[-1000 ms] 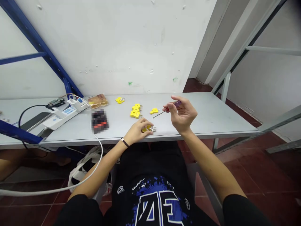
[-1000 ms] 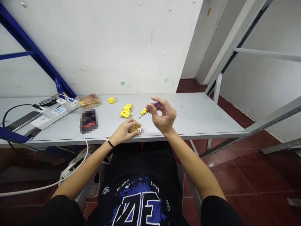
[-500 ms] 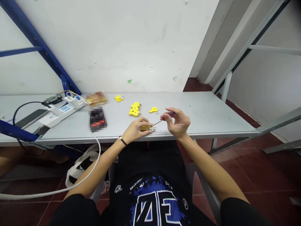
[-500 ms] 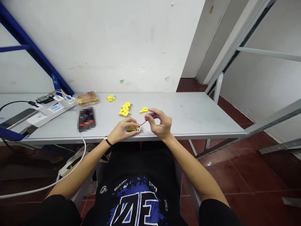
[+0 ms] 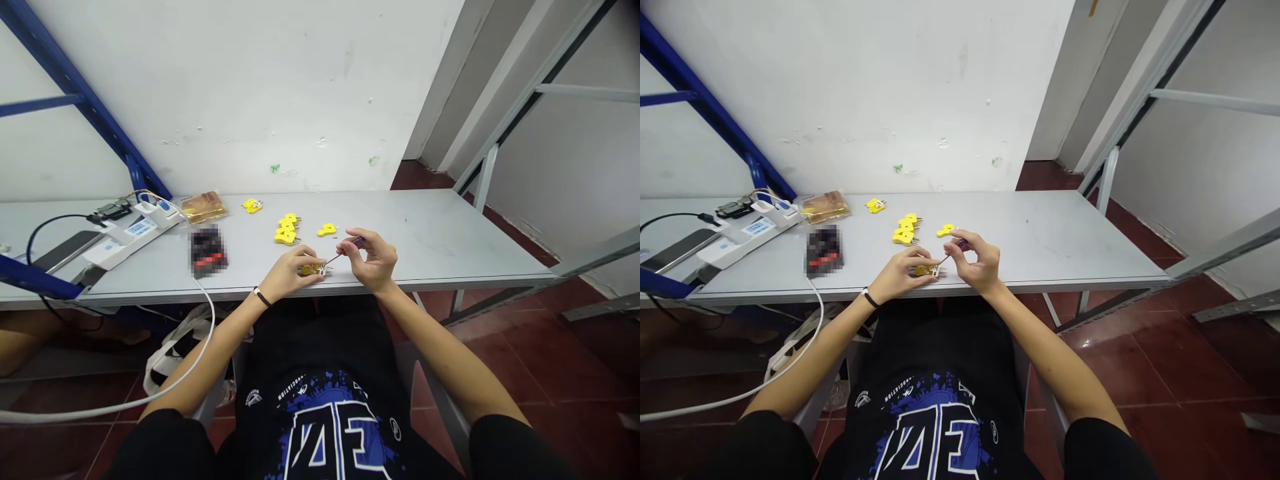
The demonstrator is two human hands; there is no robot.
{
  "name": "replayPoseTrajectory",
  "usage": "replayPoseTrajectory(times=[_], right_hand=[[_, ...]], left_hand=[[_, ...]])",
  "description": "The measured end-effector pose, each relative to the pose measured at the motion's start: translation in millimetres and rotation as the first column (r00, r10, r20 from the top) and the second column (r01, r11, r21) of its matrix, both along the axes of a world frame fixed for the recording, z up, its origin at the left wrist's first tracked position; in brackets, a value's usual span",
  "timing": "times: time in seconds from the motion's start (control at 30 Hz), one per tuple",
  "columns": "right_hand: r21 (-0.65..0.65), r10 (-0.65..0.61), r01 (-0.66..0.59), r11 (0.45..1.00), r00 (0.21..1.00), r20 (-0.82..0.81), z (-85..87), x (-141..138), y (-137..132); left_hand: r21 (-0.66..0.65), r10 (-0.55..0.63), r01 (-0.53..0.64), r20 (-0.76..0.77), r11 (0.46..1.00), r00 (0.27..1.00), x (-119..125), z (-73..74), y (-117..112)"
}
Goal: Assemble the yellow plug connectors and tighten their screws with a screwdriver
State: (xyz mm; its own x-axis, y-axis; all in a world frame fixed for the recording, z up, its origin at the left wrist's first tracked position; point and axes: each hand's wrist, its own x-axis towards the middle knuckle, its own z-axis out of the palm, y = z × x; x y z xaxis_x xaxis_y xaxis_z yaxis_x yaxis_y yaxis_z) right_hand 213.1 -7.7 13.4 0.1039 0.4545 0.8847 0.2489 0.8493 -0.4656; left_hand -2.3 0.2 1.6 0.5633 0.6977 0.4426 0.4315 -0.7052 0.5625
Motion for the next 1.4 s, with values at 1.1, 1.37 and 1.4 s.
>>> replayPoseTrajectory(times=[1.1, 1.37, 1.4], right_hand=[[0.110, -0.103, 0.075, 0.991, 0.953, 0.284, 1.9, -12, 20], [-0.127, 0.111, -0.087, 0.988, 0.976, 0.190, 16.7, -19, 22], [-0.159, 0.120, -0.094, 0.983, 0.979, 0.164, 16.4, -18, 23]], left_hand=[[-0.117, 0.067, -0.069, -0.027, 0.991, 0.997, -1, -2.4, 4], [-0.176, 0.072, -0.079, -0.041, 0.981, 0.997, 0, 2.3, 3], [-0.179, 0.073, -0.080, -0.042, 0.981, 0.996, 0, 2.4, 3]])
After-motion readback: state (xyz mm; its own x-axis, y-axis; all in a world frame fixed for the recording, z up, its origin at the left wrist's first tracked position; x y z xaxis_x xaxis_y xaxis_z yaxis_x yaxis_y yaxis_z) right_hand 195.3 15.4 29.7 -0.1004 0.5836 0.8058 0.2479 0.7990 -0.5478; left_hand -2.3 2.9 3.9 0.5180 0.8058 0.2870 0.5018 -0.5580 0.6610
